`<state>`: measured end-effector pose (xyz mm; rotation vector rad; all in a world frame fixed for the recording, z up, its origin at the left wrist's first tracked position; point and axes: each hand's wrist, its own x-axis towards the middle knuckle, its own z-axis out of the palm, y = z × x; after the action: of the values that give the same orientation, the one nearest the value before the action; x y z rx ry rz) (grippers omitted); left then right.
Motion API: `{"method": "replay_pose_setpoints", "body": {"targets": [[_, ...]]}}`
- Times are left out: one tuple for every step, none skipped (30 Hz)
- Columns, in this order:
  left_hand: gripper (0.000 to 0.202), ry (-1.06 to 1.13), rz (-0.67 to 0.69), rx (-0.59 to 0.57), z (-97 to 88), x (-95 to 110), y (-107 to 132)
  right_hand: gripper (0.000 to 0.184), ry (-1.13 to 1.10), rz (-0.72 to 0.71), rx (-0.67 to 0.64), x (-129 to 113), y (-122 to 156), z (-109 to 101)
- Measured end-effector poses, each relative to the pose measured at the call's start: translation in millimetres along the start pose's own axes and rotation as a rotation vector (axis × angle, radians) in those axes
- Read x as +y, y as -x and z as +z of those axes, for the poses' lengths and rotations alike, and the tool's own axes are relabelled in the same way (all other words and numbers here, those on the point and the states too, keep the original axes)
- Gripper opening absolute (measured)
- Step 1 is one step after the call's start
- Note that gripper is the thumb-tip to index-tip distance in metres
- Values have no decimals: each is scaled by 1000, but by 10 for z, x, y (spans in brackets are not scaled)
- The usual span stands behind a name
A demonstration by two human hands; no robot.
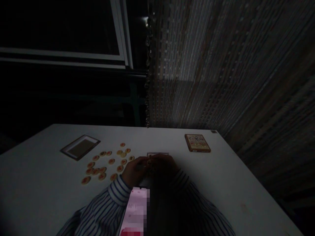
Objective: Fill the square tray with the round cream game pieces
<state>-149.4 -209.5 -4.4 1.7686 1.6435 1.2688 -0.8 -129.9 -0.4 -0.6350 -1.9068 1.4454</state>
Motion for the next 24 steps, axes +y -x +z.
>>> {"method": "replay_pose_setpoints", "body": {"targets": [[28,0,-2,-2,-1,5,1,26,-45,17,0,13,3,0],[28,2,-6,-4,-4,13,2,27,-81,32,-5,24,6,0],[28,8,-12,-6,-7,23,2,27,-105,44,-7,31,8,-1],[28,16,-18,-6,-8,31,3,27,-117,53,-8,33,10,-2],[28,29,-23,-4,-8,38,4,26,-118,63,-6,29,11,-2],[28,45,-28,1,-5,41,5,25,-107,70,1,20,12,-1],[28,64,-32,6,1,40,6,24,-88,74,9,7,11,2],[28,83,-36,15,9,37,7,24,-65,76,17,-10,10,5],[27,106,-42,19,18,32,7,23,-44,75,20,-28,8,9],[27,132,-52,22,27,28,6,22,-30,72,22,-46,7,14],[26,160,-64,25,35,26,4,21,-22,66,25,-61,6,18],[24,187,-77,27,40,28,2,21,-20,59,27,-72,5,21],[23,215,-92,28,41,33,-1,21,-20,52,30,-78,4,23],[22,243,-105,30,41,42,-4,21,-15,43,36,-77,3,22],[21,269,-118,33,38,53,-7,21,-1,32,41,-72,2,19],[20,292,-131,38,34,64,-10,20,22,17,48,-62,1,14],[19,315,-147,39,30,73,-12,20,53,0,56,-50,0,8],[18,340,-165,39,27,79,-14,20,84,-14,60,-38,-2,1],[18,365,-183,39,25,81,-15,20,112,-26,66,-27,-4,-6],[18,387,-201,39,24,80,-16,20,131,-35,70,-19,-6,-11],[18,407,-216,43,23,79,-17,20,142,-39,73,-14,-8,-14],[18,424,-228,52,22,77,-19,20,147,-41,76,-12,-10,-16],[18,437,-235,58,19,79,-20,21,150,-39,78,-12,-12,-16],[18,445,-241,65,16,84,-22,21,153,-35,80,-13,-15,-14]]}}
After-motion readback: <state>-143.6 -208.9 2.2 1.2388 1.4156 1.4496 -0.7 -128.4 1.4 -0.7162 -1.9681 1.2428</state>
